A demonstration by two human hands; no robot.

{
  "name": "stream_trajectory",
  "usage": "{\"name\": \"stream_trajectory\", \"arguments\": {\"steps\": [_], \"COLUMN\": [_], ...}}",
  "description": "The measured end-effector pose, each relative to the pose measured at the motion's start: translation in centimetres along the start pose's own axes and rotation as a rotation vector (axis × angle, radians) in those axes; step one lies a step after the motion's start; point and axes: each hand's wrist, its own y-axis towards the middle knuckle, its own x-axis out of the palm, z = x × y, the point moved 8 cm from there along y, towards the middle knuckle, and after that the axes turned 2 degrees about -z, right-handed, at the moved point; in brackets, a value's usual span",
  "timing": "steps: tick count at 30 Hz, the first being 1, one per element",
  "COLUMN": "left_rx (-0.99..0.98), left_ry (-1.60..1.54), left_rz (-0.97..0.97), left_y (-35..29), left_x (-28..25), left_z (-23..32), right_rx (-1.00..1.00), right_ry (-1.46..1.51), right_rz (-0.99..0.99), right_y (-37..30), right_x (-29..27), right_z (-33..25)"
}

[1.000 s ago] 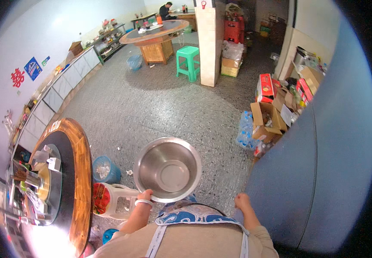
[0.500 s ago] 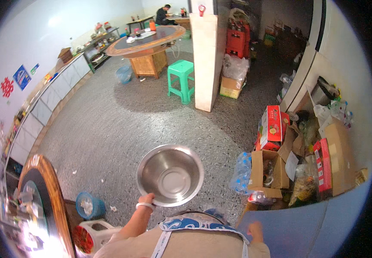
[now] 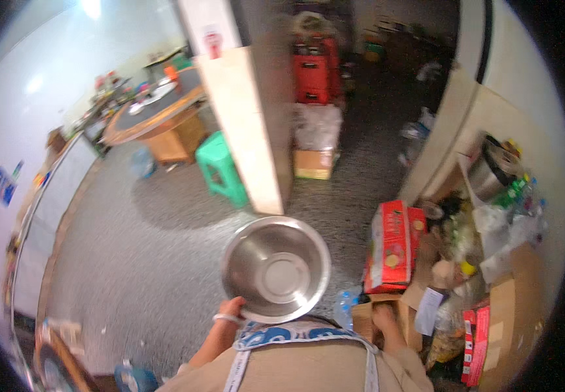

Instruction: The person rinses a metal bowl, then unwraps a block of tofu from a cloth on a woven tray and breaks it into smaller pieces by hand, placing them into the bowl. They pour liquid from another bowl over the tofu pieces and store the bowl in a refrigerator.

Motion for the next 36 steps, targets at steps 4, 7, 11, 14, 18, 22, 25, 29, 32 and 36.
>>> {"name": "stream_trajectory", "arguments": {"steps": [4,7,11,14,18,22,25,29,32,36], "left_rx": [0.081,0.178,0.244,0.321,0.402,0.42,0.417,0.285,0.19,0.139], "left_ry": [-0.078,-0.059,-0.005,0.088,0.129,0.08,0.231,0.285,0.304,0.346], "left_rz": [-0.022,-0.107,-0.239,-0.359,-0.485,-0.63,-0.527,-0.557,-0.475,-0.42], "left_y": [4.3,8.3,14.0,17.6,21.2,23.7,26.3,30.3,34.2,39.0], "left_x": [5.3,11.5,21.9,31.2,43.8,55.1,61.1,68.5,73.2,80.1], "left_z": [8.8,17.3,29.1,37.3,45.6,51.3,55.2,60.0,64.2,71.7], "right_rx": [-0.25,-0.274,-0.147,0.089,0.201,-0.075,-0.086,-0.096,-0.15,-0.137], "right_ry": [0.523,0.833,0.652,0.789,1.032,1.151,1.0,0.629,0.16,-0.189], "right_rz": [-0.15,-0.209,-0.028,-0.092,-0.001,-0.002,0.22,1.085,1.518,1.911], "right_y": [13.3,20.1,27.6,33.5,41.2,48.9,54.8,57.0,56.0,54.7], "right_x": [-9.9,-14.0,-19.1,-22.2,-27.5,-35.6,-46.0,-67.6,-80.1,-92.4], "right_z": [-18.3,-27.3,-29.7,-27.0,-22.9,-19.0,-15.1,-11.6,-13.5,-15.5]}}
